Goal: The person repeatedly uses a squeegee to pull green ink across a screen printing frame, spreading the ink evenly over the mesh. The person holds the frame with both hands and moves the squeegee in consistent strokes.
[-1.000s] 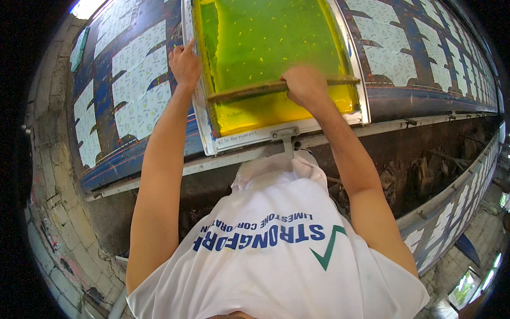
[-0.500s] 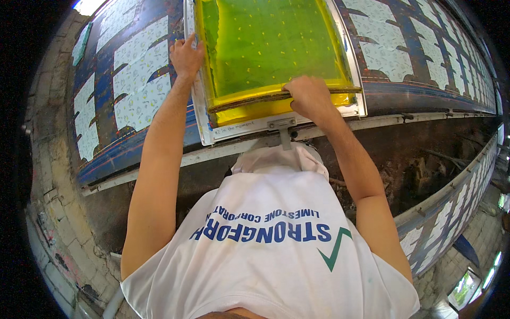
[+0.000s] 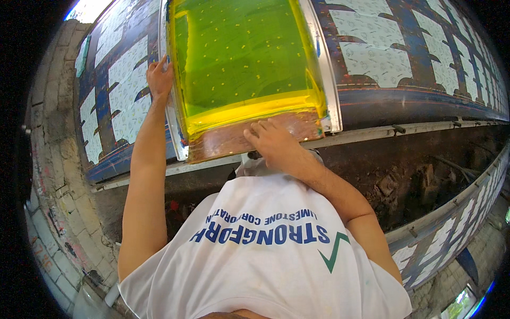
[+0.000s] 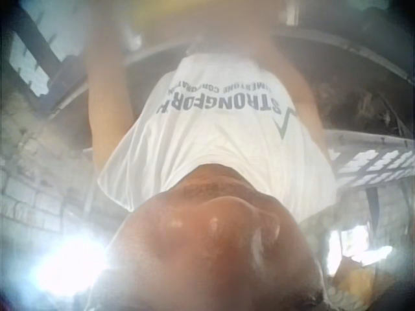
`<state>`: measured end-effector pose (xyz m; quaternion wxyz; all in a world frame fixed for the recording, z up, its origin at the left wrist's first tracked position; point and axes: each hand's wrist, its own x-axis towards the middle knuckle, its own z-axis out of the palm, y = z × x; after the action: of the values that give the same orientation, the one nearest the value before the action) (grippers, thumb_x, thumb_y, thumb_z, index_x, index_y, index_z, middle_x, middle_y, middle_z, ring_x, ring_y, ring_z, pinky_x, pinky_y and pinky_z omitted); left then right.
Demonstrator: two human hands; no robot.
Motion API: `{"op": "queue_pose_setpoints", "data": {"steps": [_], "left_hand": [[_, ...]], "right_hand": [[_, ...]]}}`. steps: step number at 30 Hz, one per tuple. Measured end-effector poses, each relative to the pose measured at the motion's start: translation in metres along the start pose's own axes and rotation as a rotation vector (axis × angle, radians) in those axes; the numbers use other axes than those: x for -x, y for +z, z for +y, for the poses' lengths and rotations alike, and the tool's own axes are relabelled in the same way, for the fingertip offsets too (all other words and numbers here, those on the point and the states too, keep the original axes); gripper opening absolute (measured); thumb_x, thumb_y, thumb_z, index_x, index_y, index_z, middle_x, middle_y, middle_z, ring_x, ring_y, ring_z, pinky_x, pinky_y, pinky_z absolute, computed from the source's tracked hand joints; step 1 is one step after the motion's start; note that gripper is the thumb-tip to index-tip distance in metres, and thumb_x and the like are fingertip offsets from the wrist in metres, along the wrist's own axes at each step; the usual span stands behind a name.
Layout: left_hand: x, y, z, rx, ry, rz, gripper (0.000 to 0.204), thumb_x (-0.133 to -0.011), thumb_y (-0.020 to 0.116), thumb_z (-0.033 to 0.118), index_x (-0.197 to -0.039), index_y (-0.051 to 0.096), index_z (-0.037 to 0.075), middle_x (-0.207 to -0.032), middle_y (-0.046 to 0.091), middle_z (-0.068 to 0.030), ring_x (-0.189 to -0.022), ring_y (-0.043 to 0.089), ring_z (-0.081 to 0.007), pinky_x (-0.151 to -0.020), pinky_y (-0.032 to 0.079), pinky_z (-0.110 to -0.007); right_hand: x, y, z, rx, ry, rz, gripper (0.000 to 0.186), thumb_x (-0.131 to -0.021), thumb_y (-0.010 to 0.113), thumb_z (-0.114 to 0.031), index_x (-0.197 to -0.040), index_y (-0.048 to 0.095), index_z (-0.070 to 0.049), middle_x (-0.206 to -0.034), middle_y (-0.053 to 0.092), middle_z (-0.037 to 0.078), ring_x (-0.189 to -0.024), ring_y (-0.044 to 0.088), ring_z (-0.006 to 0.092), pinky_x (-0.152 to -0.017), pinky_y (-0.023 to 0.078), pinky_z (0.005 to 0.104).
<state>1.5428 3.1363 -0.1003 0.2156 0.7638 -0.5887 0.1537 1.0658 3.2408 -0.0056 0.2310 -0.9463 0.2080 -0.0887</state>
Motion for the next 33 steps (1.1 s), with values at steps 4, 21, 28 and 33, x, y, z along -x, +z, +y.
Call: {"op": "queue_pose_setpoints", "data": {"steps": [4,21,28,33], "left_hand": [[0.000,-0.004,0.004,-0.017,-0.036,-0.053,0.039,-0.093,0.077,0.031,-0.130,0.079,0.019,-0.111,0.071,-0.0139,-0.110,0.065,-0.0345,-0.102,0.051,-0.047],[0.001,-0.011,0.010,0.079,-0.082,-0.074,0.039,-0.093,0.079,0.022,-0.132,0.078,0.016,-0.112,0.068,-0.0124,-0.112,0.060,-0.0328,-0.100,0.051,-0.044],[0.004,-0.010,0.008,0.117,-0.088,-0.035,0.039,-0.093,0.080,0.022,-0.132,0.078,0.017,-0.110,0.070,-0.0131,-0.109,0.062,-0.0333,-0.099,0.051,-0.044],[0.007,-0.003,-0.001,0.202,-0.096,-0.027,0.039,-0.094,0.080,0.022,-0.132,0.077,0.015,-0.111,0.071,-0.0140,-0.109,0.063,-0.0339,-0.100,0.050,-0.045]], "right_hand": [[0.037,-0.022,0.036,-0.368,0.163,0.106,0.054,-0.085,0.077,-0.008,-0.137,0.065,-0.004,-0.137,0.064,0.021,-0.126,0.061,0.0392,-0.106,0.051,0.0477],[0.047,-0.023,0.186,-0.205,0.876,0.465,0.066,-0.080,0.088,-0.028,-0.133,0.067,0.004,-0.116,0.064,0.020,-0.109,0.066,0.0360,-0.090,0.055,0.0444],[0.041,-0.029,0.181,-0.190,0.816,0.556,0.061,-0.075,0.087,-0.020,-0.128,0.071,0.005,-0.106,0.061,0.016,-0.097,0.062,0.0302,-0.083,0.053,0.0401],[0.047,-0.048,0.169,-0.215,0.681,0.682,0.064,-0.073,0.087,-0.019,-0.129,0.070,0.008,-0.106,0.060,0.017,-0.097,0.062,0.0305,-0.083,0.053,0.0399]]}}
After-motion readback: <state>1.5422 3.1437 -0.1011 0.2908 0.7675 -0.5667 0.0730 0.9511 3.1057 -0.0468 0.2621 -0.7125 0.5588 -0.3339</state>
